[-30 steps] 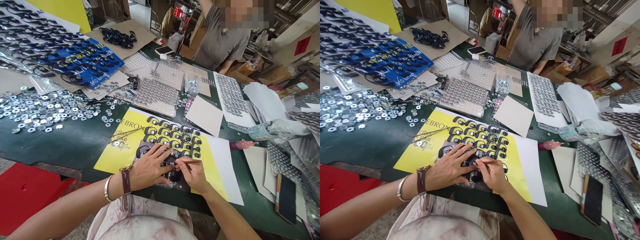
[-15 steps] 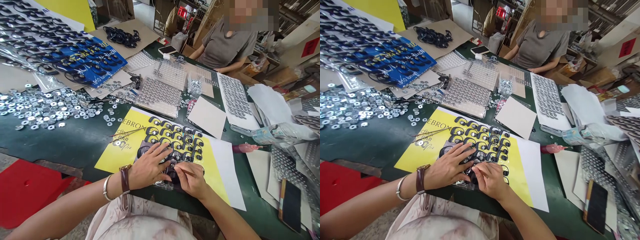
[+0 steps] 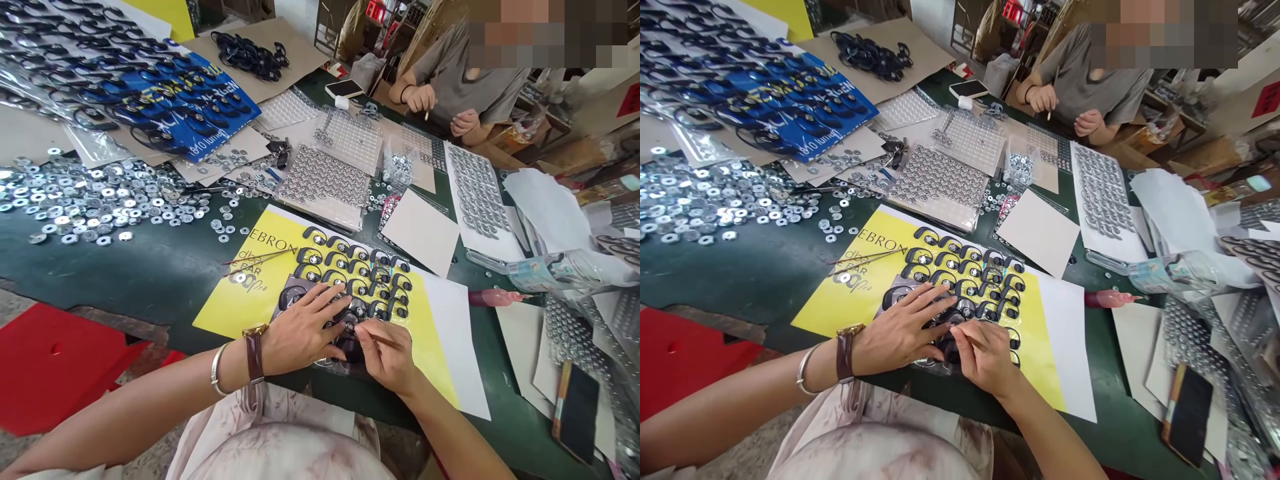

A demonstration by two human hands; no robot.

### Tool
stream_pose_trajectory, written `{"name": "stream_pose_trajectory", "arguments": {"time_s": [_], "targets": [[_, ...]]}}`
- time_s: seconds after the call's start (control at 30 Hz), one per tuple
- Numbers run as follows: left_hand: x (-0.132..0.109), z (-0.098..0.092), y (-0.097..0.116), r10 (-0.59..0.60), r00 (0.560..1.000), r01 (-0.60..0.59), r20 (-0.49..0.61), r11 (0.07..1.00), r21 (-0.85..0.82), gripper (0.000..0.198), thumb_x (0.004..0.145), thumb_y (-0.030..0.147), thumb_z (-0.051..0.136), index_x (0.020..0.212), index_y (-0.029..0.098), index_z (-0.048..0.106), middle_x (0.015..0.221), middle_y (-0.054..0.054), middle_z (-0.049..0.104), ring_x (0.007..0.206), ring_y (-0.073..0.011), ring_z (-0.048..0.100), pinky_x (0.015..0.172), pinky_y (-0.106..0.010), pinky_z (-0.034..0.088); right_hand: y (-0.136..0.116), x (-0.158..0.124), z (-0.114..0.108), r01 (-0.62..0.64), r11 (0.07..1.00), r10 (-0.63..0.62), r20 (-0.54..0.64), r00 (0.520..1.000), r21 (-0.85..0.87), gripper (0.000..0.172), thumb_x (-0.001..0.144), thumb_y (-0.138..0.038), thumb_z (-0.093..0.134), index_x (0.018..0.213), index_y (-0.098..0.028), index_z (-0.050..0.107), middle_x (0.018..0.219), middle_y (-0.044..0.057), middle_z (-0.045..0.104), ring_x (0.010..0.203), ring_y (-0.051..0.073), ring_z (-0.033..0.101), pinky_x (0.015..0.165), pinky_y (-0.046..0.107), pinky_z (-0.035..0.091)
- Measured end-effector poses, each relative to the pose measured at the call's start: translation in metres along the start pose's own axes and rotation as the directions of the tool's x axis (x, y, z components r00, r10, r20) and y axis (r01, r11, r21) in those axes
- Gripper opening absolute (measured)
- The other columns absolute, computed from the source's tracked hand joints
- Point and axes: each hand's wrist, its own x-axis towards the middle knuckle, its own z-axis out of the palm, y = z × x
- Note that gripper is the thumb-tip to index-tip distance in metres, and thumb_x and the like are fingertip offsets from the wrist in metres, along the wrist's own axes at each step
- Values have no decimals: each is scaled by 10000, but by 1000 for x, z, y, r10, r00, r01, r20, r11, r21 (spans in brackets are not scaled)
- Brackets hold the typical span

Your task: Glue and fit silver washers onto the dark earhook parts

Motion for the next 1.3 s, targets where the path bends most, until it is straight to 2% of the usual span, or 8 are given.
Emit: {"name": "stream_pose_trajectory", "arguments": {"time_s": [0.37, 0.63, 0.73, 0.8, 0.9, 0.97, 1.07, 1.3], "targets": [[-2, 3, 3, 19, 1000, -19, 4, 1000, 17, 481, 900, 539, 492, 1065, 123, 668, 1410, -123, 477, 1393, -336, 292, 1146, -539, 287, -9, 0, 2, 141, 977, -135, 49, 990, -160, 94, 868, -90, 582, 931, -154, 557, 706, 47, 669, 605, 159, 626, 562, 276, 457], [-3, 6, 2, 56, 998, -56, -5, 998, -9, 501, 891, 561, 484, 1180, 180, 632, 1416, -136, 462, 1391, -328, 302, 1136, -527, 291, 1, 1, 1, -139, 984, 136, 38, 990, 113, 117, 921, -127, 509, 873, -184, 599, 714, 31, 677, 611, 148, 653, 581, 264, 498], [-3, 9, 3, 17, 1000, -17, -4, 1000, 1, 638, 829, 668, 467, 1252, 207, 586, 1464, -169, 391, 1405, -365, 257, 1123, -580, 265, 4, 5, -3, -376, 877, 361, 106, 926, 299, 145, 933, -222, 523, 843, -186, 631, 689, 30, 691, 587, 157, 674, 568, 265, 520], [-3, 8, 4, -4, 1000, 4, 7, 1000, -15, 665, 822, 698, 433, 1257, 219, 583, 1486, -177, 352, 1411, -374, 237, 1122, -596, 246, 8, 12, -7, -551, 679, 543, 173, 822, 485, 237, 944, -317, 510, 792, -178, 627, 607, 23, 674, 475, 149, 644, 419, 232, 453], [-2, 3, 6, -17, 999, 19, 31, 999, -50, 658, 831, 702, 415, 1240, 218, 593, 1489, -173, 348, 1412, -377, 232, 1119, -605, 241, 23, 31, -15, -574, 437, 704, 134, 698, 693, 339, 945, -421, 486, 757, -167, 608, 530, 10, 636, 366, 123, 575, 293, 192, 285], [-1, -1, 8, -16, 999, 19, 47, 998, -59, 675, 822, 713, 422, 1236, 208, 591, 1476, -169, 373, 1407, -384, 242, 1110, -614, 255, 38, 50, -19, -498, 491, 709, 5, 705, 715, 310, 924, -443, 522, 815, -169, 618, 573, 5, 648, 400, 115, 585, 333, 188, 345], [-2, -8, 10, 9, 998, -7, 55, 1000, -27, 682, 809, 717, 447, 1253, 213, 570, 1464, -157, 395, 1399, -391, 258, 1093, -628, 282, 62, 85, -20, -439, 692, 605, -129, 786, 574, 292, 883, -454, 583, 879, -170, 647, 679, 18, 685, 470, 121, 618, 467, 226, 478], [-10, -30, 14, 7, 1000, -9, 26, 998, 69, 660, 800, 680, 513, 1260, 210, 555, 1428, -159, 443, 1380, -379, 310, 1061, -613, 357, 95, 178, 8, -366, 846, 442, -126, 888, 387, 502, 909, -570, 433, 935, -136, 684, 873, 102, 735, 532, 163, 680, 546, 264, 530]]}}
